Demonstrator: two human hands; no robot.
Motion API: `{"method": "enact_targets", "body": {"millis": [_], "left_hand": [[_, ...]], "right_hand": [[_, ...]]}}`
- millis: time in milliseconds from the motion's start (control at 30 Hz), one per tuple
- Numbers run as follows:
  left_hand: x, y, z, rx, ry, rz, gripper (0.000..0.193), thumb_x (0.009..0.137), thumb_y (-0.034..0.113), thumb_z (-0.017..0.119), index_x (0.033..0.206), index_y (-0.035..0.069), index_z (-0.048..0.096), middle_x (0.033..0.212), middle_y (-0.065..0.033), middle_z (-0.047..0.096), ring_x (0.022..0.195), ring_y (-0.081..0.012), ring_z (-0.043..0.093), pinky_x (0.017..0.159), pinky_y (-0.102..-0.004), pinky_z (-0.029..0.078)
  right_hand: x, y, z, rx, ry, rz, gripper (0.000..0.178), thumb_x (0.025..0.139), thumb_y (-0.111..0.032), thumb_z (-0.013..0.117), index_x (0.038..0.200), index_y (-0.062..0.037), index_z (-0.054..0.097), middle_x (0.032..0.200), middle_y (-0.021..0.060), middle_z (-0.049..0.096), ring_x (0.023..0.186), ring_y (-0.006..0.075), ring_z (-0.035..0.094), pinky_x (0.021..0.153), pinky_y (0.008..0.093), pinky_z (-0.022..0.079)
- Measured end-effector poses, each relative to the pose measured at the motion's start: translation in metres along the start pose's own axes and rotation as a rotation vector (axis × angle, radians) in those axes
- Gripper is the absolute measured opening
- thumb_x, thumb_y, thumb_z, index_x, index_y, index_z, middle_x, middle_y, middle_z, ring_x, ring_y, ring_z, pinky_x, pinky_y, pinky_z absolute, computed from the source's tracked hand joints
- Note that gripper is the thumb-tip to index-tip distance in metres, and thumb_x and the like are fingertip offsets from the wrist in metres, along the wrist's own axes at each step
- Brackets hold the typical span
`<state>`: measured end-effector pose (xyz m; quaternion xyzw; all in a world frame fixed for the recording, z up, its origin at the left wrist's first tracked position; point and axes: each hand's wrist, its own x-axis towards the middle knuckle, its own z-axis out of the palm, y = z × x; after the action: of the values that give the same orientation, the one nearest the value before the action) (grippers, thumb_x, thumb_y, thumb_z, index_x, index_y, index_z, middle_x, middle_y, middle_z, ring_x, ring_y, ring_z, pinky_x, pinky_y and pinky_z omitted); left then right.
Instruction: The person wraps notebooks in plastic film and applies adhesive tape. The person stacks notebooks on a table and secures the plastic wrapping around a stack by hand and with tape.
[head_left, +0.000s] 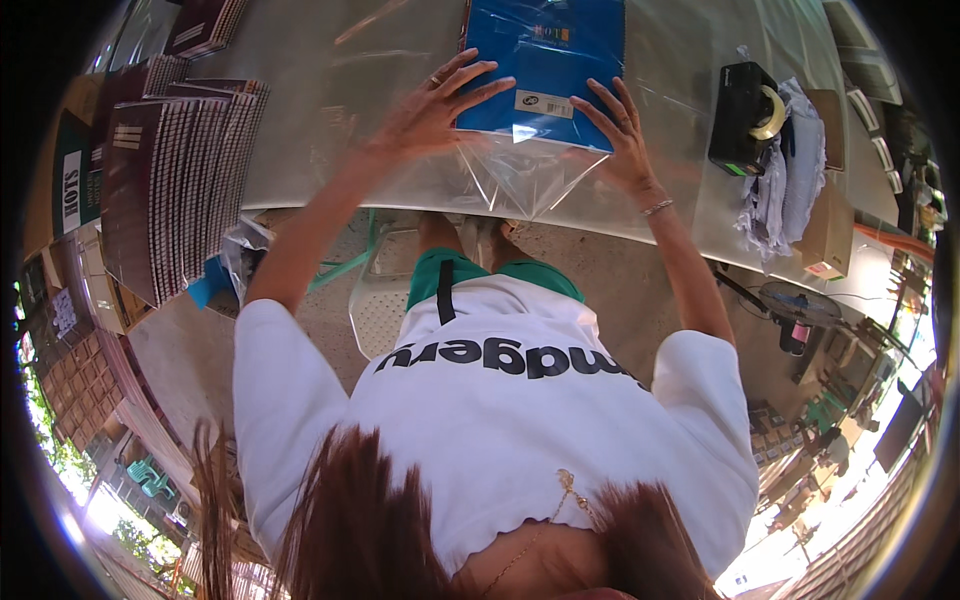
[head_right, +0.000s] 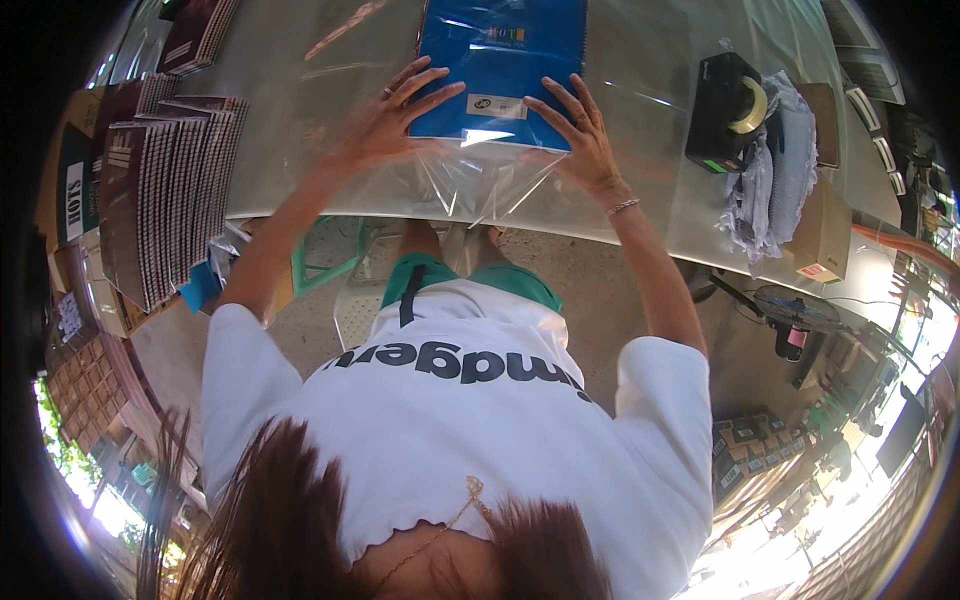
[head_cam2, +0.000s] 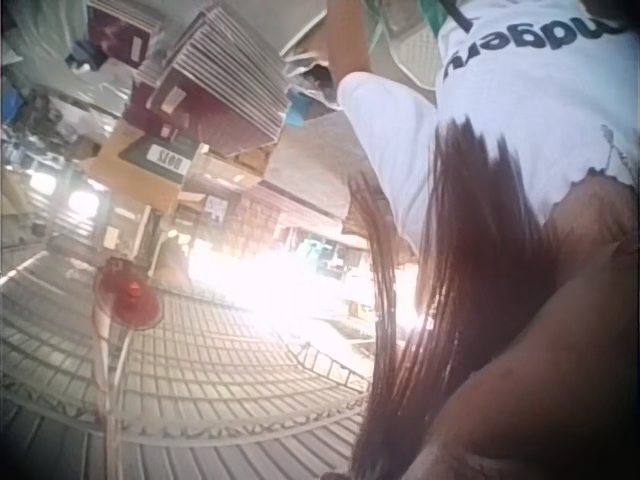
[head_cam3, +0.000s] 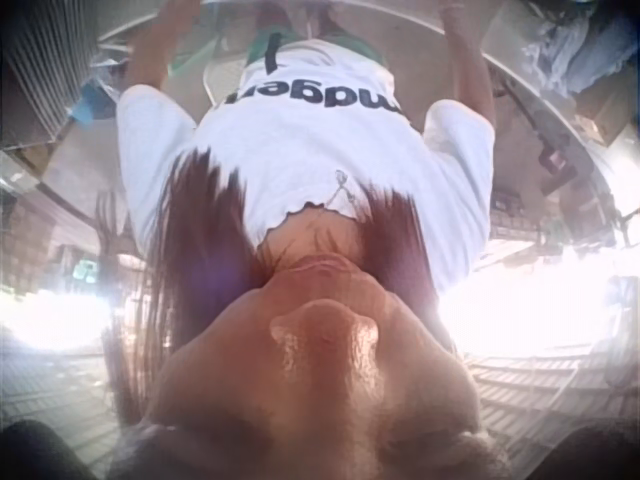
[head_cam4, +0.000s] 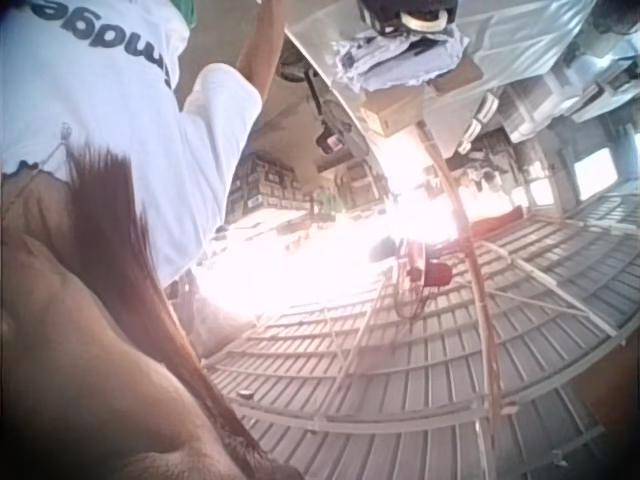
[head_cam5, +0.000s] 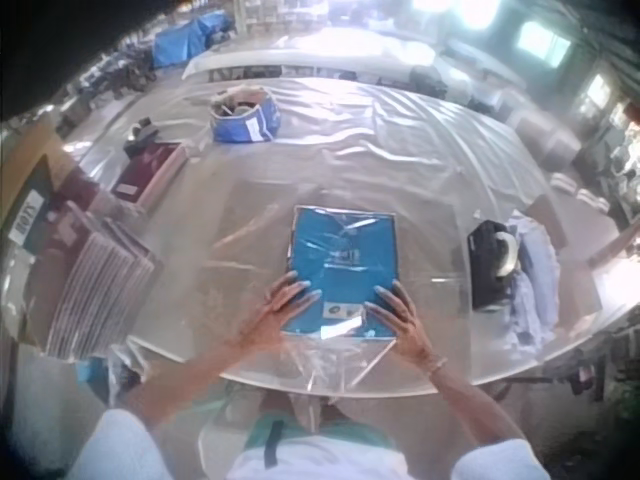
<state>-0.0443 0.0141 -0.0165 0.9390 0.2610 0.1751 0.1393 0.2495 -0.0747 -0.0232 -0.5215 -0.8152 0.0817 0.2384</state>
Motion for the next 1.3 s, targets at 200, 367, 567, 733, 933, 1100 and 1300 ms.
{"method": "enact_targets", "body": {"millis": [200,367,567,733,933,1100,1300], "left_hand": [[-0.016,-0.001,0.007,-0.184,0.139,-0.072,0.078,0.069,0.039,0.076,0.137,0.022,0.041,0.141,-0.0032,0.034,0.134,-0.0263,0.028,0.11,-0.0436,0.03],[-0.016,0.002,0.005,0.013,0.182,-0.056,0.068,0.075,0.039,0.07,0.135,0.023,0.043,0.138,-0.0024,0.037,0.131,-0.0239,0.033,0.108,-0.0427,0.03],[-0.019,0.022,0.018,0.288,0.31,-0.003,0.061,0.077,0.035,0.065,0.134,0.026,0.044,0.12,-0.0011,0.046,0.115,-0.0168,0.046,0.101,-0.0388,0.036],[-0.022,0.044,0.013,0.453,0.149,0.139,0.061,0.072,0.019,0.065,0.131,0.025,0.049,0.108,0.0008,0.046,0.096,-0.0142,0.053,0.087,-0.0309,0.047],[-0.028,0.057,0.028,0.328,0.092,0.189,0.062,0.076,0.003,0.057,0.135,0.016,0.044,0.102,0.0009,0.045,0.093,-0.011,0.054,0.083,-0.0247,0.047],[-0.034,0.065,0.034,0.349,-0.084,0.107,0.065,0.077,0.005,0.055,0.139,0.013,0.036,0.118,-0.0021,0.043,0.111,-0.0145,0.046,0.1,-0.0301,0.04],[-0.04,0.07,0.035,0.166,-0.199,-0.02,0.067,0.078,0.005,0.052,0.141,0.013,0.03,0.138,-0.0063,0.034,0.127,-0.0204,0.036,0.108,-0.0351,0.031]], "right_hand": [[-0.005,0.005,-0.015,0.076,-0.115,0.029,0.082,0.063,-0.037,0.078,0.136,-0.0309,0.041,0.147,-0.0032,0.028,0.139,0.0251,0.017,0.113,0.0439,0.025],[-0.012,-0.002,-0.004,0.013,0.007,0.059,0.069,0.07,-0.03,0.075,0.132,-0.0293,0.045,0.144,-0.0027,0.033,0.137,0.0237,0.022,0.11,0.0419,0.027],[-0.017,-0.019,0.001,-0.114,0.136,-0.035,0.055,0.071,-0.016,0.072,0.123,-0.0221,0.055,0.124,0.0001,0.048,0.122,0.0198,0.041,0.1,0.041,0.035],[-0.033,-0.026,0.004,-0.168,0.11,-0.183,0.046,0.068,-0.008,0.069,0.113,-0.0158,0.063,0.104,-0.001,0.055,0.101,0.018,0.053,0.09,0.033,0.045],[-0.034,-0.027,0.011,-0.086,0.065,-0.282,0.055,0.064,0.0,0.064,0.117,-0.0119,0.061,0.107,0.0015,0.055,0.096,0.0187,0.057,0.086,0.0329,0.049],[-0.032,-0.04,0.008,-0.155,-0.089,-0.24,0.046,0.077,-0.013,0.062,0.123,-0.0104,0.054,0.113,0.0028,0.053,0.107,0.0186,0.054,0.093,0.0333,0.046],[-0.04,-0.054,0.011,-0.003,-0.095,-0.189,0.047,0.078,-0.028,0.066,0.123,-0.0225,0.056,0.115,0.0063,0.05,0.111,0.0266,0.048,0.1,0.0441,0.038]]}}
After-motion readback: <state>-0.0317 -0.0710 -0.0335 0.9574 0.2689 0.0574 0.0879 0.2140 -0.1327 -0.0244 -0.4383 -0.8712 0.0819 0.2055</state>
